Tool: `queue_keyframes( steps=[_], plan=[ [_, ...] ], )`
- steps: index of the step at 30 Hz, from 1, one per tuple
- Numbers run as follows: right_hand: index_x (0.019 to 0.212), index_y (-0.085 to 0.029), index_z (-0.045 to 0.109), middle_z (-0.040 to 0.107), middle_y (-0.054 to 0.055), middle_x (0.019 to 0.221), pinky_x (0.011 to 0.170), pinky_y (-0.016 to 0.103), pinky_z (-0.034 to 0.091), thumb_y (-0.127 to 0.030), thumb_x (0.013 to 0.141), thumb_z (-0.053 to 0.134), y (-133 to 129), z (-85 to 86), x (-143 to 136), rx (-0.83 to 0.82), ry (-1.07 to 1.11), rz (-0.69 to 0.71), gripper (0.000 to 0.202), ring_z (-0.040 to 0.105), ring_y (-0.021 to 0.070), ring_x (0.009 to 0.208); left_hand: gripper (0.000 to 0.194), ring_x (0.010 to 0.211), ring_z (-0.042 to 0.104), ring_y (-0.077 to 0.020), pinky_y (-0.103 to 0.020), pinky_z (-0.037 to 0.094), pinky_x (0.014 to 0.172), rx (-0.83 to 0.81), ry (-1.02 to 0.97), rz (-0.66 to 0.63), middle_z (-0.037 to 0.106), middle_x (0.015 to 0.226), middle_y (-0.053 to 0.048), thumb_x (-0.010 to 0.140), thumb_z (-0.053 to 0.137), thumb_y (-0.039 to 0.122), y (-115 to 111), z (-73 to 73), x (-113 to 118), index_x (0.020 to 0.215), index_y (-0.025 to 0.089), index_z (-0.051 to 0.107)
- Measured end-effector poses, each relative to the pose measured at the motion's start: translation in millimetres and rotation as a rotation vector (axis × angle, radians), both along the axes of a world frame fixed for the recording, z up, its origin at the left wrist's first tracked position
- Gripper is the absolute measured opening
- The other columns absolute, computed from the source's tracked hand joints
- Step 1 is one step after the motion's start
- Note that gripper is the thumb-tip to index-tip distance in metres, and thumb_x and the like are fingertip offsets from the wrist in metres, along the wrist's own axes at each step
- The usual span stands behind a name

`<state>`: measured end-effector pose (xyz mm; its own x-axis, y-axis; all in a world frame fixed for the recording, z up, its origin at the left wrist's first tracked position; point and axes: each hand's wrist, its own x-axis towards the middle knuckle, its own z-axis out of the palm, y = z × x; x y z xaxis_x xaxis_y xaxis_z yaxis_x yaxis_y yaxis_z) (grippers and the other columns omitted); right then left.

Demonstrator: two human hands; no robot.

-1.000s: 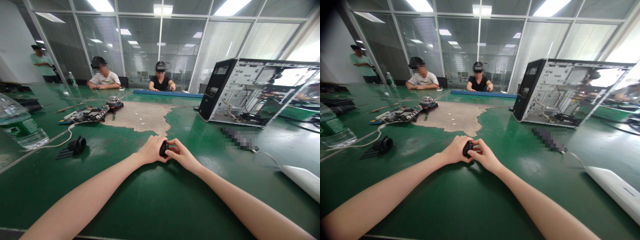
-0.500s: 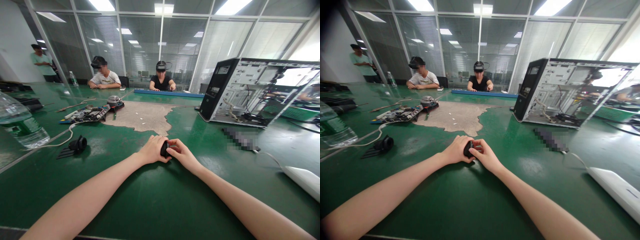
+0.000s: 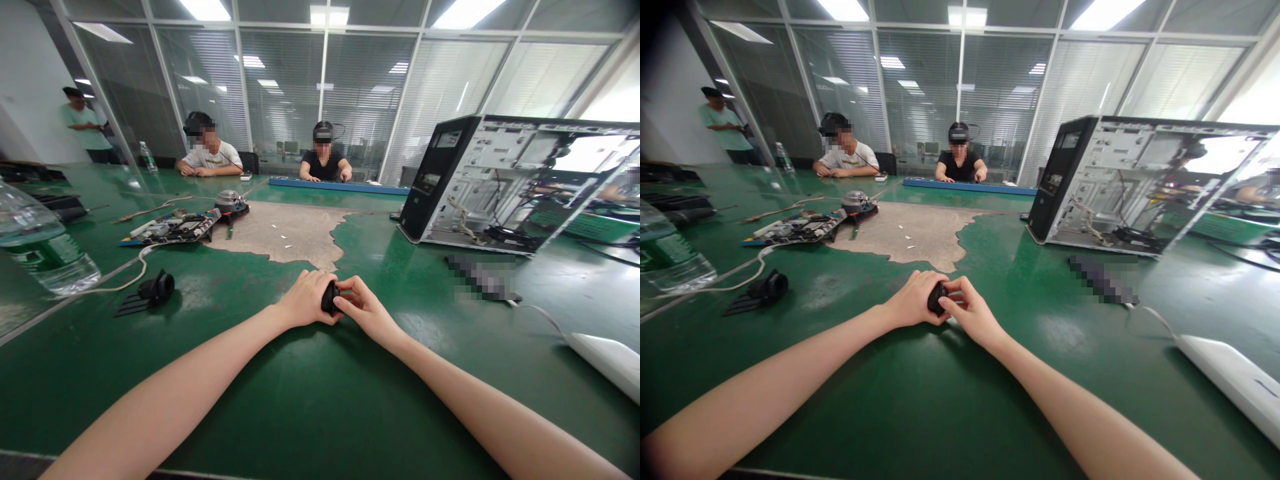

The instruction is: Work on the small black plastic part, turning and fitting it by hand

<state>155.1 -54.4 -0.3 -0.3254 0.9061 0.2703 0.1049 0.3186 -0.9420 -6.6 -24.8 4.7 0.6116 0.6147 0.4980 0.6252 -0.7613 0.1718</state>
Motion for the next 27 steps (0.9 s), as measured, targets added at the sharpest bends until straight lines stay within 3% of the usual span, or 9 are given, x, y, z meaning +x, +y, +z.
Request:
queue_keyframes(
  steps=[4,10,17,23,27],
  plan=[
    [0.094,-0.021,0.046,0.052,0.003,0.095,0.068,0.03,0.049,-0.033,0.076,0.055,0.4,0.0,0.0,-0.025,-0.022,-0.015,0.024,0.056,0.0144,0.082,0.051,0.091,0.05,-0.0249,-0.035,0.035,0.076,0.01,0.004,0.007,0.054,0.1,-0.008,0.06,0.061,0.041,-0.1,-0.3,0.4,0.101,0.017,0.043],
    [0.091,-0.022,0.044,0.052,0.001,0.092,0.074,0.031,0.048,-0.027,0.073,0.06,-2.4,1.4,3.3,0.021,-0.024,0.076,0.025,0.055,0.0158,0.09,0.055,0.09,0.05,-0.0248,-0.035,0.035,0.076,0.017,0.011,0.006,0.054,0.098,-0.008,0.057,0.063,0.037,0.8,-1.4,0.0,0.103,0.016,0.042],
    [0.086,-0.022,0.045,0.051,-0.001,0.082,0.063,0.026,0.048,-0.033,0.076,0.056,-1.3,3.4,0.2,-0.016,0.015,0.026,0.019,0.055,0.0119,0.074,0.053,0.09,0.05,-0.0247,-0.035,0.035,0.075,0.021,-0.005,-0.002,0.054,0.098,-0.008,0.059,0.061,0.041,0.7,-1.2,-0.2,0.102,0.016,0.042],
    [0.094,-0.022,0.045,0.05,0.003,0.098,0.069,0.029,0.049,-0.034,0.075,0.056,0.0,3.0,-0.2,-0.019,-0.018,-0.012,0.025,0.054,0.0144,0.085,0.051,0.089,0.05,-0.0247,-0.035,0.035,0.074,-0.003,0.002,0.004,0.055,0.096,-0.007,0.059,0.061,0.041,-0.5,1.4,1.3,0.101,0.017,0.043],
    [0.09,-0.022,0.044,0.051,0.001,0.092,0.071,0.03,0.049,-0.03,0.073,0.059,-1.5,3.6,1.7,-0.014,-0.02,0.039,0.024,0.054,0.0155,0.088,0.052,0.088,0.05,-0.0242,-0.035,0.035,0.074,-0.006,0.001,0.0,0.055,0.096,-0.007,0.058,0.062,0.038,-0.4,1.3,0.9,0.101,0.017,0.043]
  ],
)
